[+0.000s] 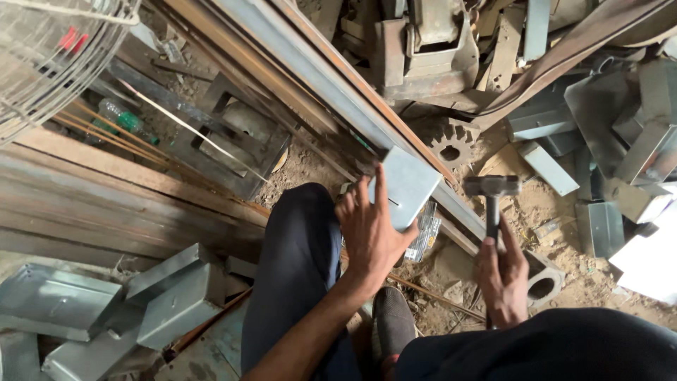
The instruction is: The person shapes and hammers a metal box using a hammer and a metal anvil-like support, occasionally sliding the piece along a metal rail and checking the alignment.
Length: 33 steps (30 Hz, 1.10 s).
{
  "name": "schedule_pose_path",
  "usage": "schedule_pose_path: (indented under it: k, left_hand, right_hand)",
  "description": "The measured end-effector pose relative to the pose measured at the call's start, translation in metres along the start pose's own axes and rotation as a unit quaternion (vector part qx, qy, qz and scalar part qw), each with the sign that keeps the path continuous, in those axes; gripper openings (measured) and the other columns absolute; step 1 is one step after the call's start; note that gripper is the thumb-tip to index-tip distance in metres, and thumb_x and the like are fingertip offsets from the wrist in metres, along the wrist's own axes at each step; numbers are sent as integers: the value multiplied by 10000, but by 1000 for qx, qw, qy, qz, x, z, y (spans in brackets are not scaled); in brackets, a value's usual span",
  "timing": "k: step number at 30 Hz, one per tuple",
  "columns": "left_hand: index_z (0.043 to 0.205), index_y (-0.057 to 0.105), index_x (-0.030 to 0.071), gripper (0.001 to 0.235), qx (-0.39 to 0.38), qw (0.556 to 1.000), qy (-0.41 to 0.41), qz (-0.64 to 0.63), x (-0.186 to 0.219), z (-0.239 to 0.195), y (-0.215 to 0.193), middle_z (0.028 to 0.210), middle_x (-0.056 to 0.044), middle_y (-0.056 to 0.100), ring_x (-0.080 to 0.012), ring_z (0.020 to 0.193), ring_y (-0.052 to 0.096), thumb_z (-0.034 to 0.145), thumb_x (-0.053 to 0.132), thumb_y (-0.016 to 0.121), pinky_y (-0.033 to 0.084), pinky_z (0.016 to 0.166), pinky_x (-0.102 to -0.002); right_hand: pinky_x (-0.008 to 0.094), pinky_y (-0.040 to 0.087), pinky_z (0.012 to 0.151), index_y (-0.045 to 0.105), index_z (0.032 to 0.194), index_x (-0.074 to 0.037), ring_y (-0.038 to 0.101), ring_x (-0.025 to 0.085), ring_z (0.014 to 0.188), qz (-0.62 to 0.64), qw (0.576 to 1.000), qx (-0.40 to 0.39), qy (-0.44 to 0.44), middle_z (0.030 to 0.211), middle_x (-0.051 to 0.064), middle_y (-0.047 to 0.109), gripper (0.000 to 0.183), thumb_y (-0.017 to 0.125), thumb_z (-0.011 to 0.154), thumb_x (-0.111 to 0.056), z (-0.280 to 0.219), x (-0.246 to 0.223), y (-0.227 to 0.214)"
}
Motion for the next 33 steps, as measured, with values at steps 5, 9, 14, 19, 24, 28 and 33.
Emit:
schedule_pose_path:
  k: [5, 9, 14, 19, 24, 28, 33]
  left_hand:
    - [1570, 230, 21, 1268, -37, 999, 23, -6, 0, -3, -17, 1419, -286, 467, -483, 1256, 480, 649, 542, 928, 393, 998, -644]
    - [1572, 232, -30, 1241, -89, 995, 14, -35, -11, -15, -23, 1518, -254, 460, -418, 1287, 525, 655, 487, 889, 441, 943, -610]
    - [1548, 280, -37, 1191, -39, 998, 25, -39, -9, -26, -22, 1448, -243, 508, -393, 1242, 539, 680, 487, 905, 438, 943, -572]
    - [1477, 348, -24, 1159, -70, 997, -5, -36, -3, -27, -17, 1394, -252, 515, -392, 1150, 539, 634, 515, 933, 434, 904, -538]
    - [1437, 409, -64, 1142, 23, 999, -10, -41, -4, -29, -25, 1372, -246, 536, -366, 1087, 556, 589, 483, 941, 436, 874, -510]
    - [1385, 455, -21, 1052, 28, 998, -25, -46, -4, -32, -24, 1278, -188, 569, -348, 1083, 552, 599, 485, 941, 421, 904, -511]
    - [1390, 445, -30, 1070, 2, 997, -36, -73, -5, -31, -23, 1307, -182, 551, -337, 1094, 539, 598, 493, 938, 413, 908, -504]
  right_hand:
    - [337, 421, 453, 402, 1603, -96, 476, 116, 450, -188, 979, 18, -78, 651, 25, 655, 636, 478, 1038, -378, -8, -31, -17]
    - [364, 409, 449, 366, 1638, -176, 508, 156, 394, -266, 962, -39, -50, 505, 89, 606, 710, 507, 986, -418, -11, -57, -25]
    - [385, 445, 441, 392, 1601, -256, 548, 160, 398, -267, 959, -94, -18, 544, 106, 654, 635, 486, 1005, -455, -9, -92, -20]
    - [388, 493, 410, 424, 1579, -290, 572, 174, 360, -306, 947, -101, -10, 622, 134, 693, 572, 530, 1024, -378, -3, -122, -20]
    - [323, 466, 396, 549, 1513, -209, 587, 112, 398, -276, 949, -46, -148, 788, 127, 738, 494, 586, 1022, -180, -3, -145, -33]
    - [288, 527, 513, 531, 1563, -166, 629, 120, 579, -272, 925, 0, -265, 835, 147, 715, 532, 628, 1040, -148, -7, -150, -34]
    - [314, 527, 479, 613, 1439, -225, 632, 192, 493, -314, 912, -74, -255, 932, 131, 801, 444, 633, 1003, -142, -19, -124, 13]
Point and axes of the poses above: each hand's wrist, its own z-axis towards the middle knuckle, its own y-axis out of the palm, x = y × z, the point moved 4 cm from there along z, towards the middle knuckle
